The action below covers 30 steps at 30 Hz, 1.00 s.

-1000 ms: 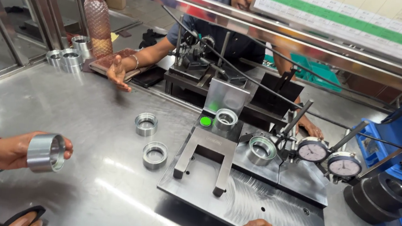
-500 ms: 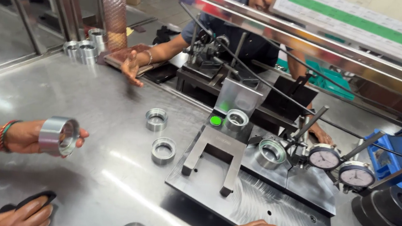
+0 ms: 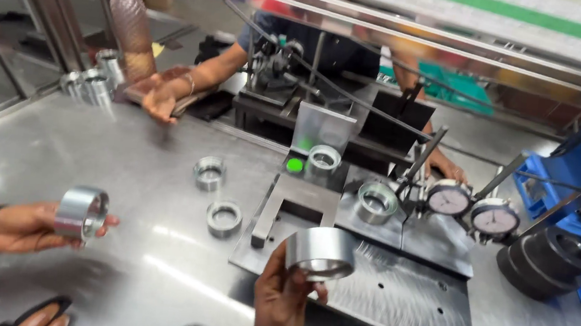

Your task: Inspecting and sorting metal ring components using precision dial gauges and manual checks.

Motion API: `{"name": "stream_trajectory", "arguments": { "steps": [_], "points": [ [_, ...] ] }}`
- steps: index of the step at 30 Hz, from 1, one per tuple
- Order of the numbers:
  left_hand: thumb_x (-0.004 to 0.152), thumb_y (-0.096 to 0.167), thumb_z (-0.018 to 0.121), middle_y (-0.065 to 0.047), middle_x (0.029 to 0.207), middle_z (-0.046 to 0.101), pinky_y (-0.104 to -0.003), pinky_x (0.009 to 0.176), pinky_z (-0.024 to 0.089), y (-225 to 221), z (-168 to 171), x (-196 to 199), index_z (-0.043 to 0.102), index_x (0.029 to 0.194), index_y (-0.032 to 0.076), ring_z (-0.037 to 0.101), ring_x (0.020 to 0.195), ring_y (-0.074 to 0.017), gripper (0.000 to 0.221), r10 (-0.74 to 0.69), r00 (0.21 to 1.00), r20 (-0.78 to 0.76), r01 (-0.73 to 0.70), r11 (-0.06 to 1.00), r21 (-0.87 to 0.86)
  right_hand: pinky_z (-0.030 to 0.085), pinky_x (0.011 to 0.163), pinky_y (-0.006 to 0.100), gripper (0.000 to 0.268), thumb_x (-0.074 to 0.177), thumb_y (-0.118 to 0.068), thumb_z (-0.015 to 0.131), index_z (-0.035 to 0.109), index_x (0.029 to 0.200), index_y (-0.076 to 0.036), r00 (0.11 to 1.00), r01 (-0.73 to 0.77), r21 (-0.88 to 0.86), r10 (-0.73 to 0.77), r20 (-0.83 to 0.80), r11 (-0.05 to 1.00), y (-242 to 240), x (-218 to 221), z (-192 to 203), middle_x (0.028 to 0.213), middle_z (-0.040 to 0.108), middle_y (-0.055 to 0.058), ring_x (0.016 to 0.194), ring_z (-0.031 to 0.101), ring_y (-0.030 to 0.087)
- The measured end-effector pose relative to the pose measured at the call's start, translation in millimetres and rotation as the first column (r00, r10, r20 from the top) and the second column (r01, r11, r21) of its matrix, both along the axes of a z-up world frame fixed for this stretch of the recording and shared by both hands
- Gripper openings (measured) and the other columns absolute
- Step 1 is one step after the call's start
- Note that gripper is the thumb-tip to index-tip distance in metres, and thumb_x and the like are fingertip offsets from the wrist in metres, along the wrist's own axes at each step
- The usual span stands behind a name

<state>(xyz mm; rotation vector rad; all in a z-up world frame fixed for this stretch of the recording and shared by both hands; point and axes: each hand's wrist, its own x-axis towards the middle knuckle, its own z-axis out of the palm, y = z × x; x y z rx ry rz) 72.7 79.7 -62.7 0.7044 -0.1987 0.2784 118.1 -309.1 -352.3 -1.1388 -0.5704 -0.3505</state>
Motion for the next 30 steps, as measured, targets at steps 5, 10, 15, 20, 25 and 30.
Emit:
{"name": "stream_trajectory", "arguments": {
  "steps": [5, 10, 15, 20, 25, 30],
  "points": [
    [0.092, 0.026, 0.073, -0.015, 0.088, 0.070, -0.035, 0.060, 0.059, 7, -8, 10, 0.050, 0.143, -0.006, 0.071, 0.071, -0.0184, 0.064, 0.046, 0.999, 0.007, -0.044, 0.991, -0.125, 0.061, 0.085, 0.048, 0.041, 0.100, 0.004, 0.055, 0.052, 0.140, 0.008, 0.963, -0.240, 0.161, 0.256, -0.090, 0.957, -51, 42, -72, 0.119, 0.067, 0.037, 0.095, 0.075, 0.039],
    [0.088, 0.027, 0.073, -0.016, 0.093, 0.072, -0.035, 0.058, 0.060, 4, -1, 9, 0.051, 0.137, -0.007, 0.072, 0.070, -0.0183, 0.064, 0.058, 0.998, -0.028, -0.061, 0.993, -0.098, 0.060, 0.089, 0.050, 0.040, 0.099, 0.003, 0.055, 0.052, 0.139, 0.009, 0.966, -0.236, 0.100, 0.244, -0.089, 0.967, -51, 39, -67, 0.117, 0.067, 0.037, 0.100, 0.074, 0.040],
    [0.087, 0.027, 0.074, -0.019, 0.093, 0.074, -0.035, 0.057, 0.060, 0, -5, 10, 0.052, 0.135, -0.009, 0.073, 0.068, -0.0195, 0.065, 0.068, 0.997, -0.021, -0.070, 0.995, -0.077, 0.059, 0.092, 0.051, 0.039, 0.099, 0.003, 0.055, 0.052, 0.138, 0.010, 0.966, -0.237, 0.032, 0.239, -0.100, 0.971, -52, 34, -57, 0.115, 0.068, 0.036, 0.105, 0.073, 0.040],
    [0.084, 0.029, 0.076, -0.021, 0.090, 0.074, -0.037, 0.052, 0.061, -3, -8, 11, 0.052, 0.136, -0.008, 0.074, 0.064, -0.0218, 0.069, 0.085, 0.994, -0.064, -0.088, 0.995, -0.047, 0.059, 0.097, 0.053, 0.039, 0.099, 0.002, 0.055, 0.052, 0.136, 0.011, 0.963, -0.249, -0.059, 0.241, -0.117, 0.967, -49, 30, -44, 0.112, 0.068, 0.036, 0.111, 0.071, 0.041],
    [0.083, 0.029, 0.076, -0.021, 0.091, 0.074, -0.038, 0.052, 0.060, -3, -11, 11, 0.052, 0.137, -0.007, 0.074, 0.064, -0.0219, 0.069, 0.067, 0.995, -0.079, -0.069, 0.997, -0.020, 0.062, 0.086, 0.052, 0.038, 0.096, -0.004, 0.063, 0.058, 0.129, 0.013, 0.986, 0.049, -0.220, -0.082, -0.144, 0.974, -36, 20, -58, 0.108, 0.070, 0.032, 0.097, 0.076, 0.038],
    [0.084, 0.027, 0.075, -0.019, 0.097, 0.074, -0.038, 0.054, 0.058, 0, -32, 12, 0.052, 0.141, -0.006, 0.072, 0.065, -0.0210, 0.070, -0.120, 0.988, -0.098, 0.128, 0.989, 0.072, 0.063, 0.058, 0.036, 0.050, 0.093, -0.015, 0.068, 0.053, 0.134, 0.010, 0.946, 0.281, -0.217, -0.307, -0.100, 0.935, 57, -30, 33, 0.112, 0.073, 0.025, 0.061, 0.074, 0.022]
  ]
}}
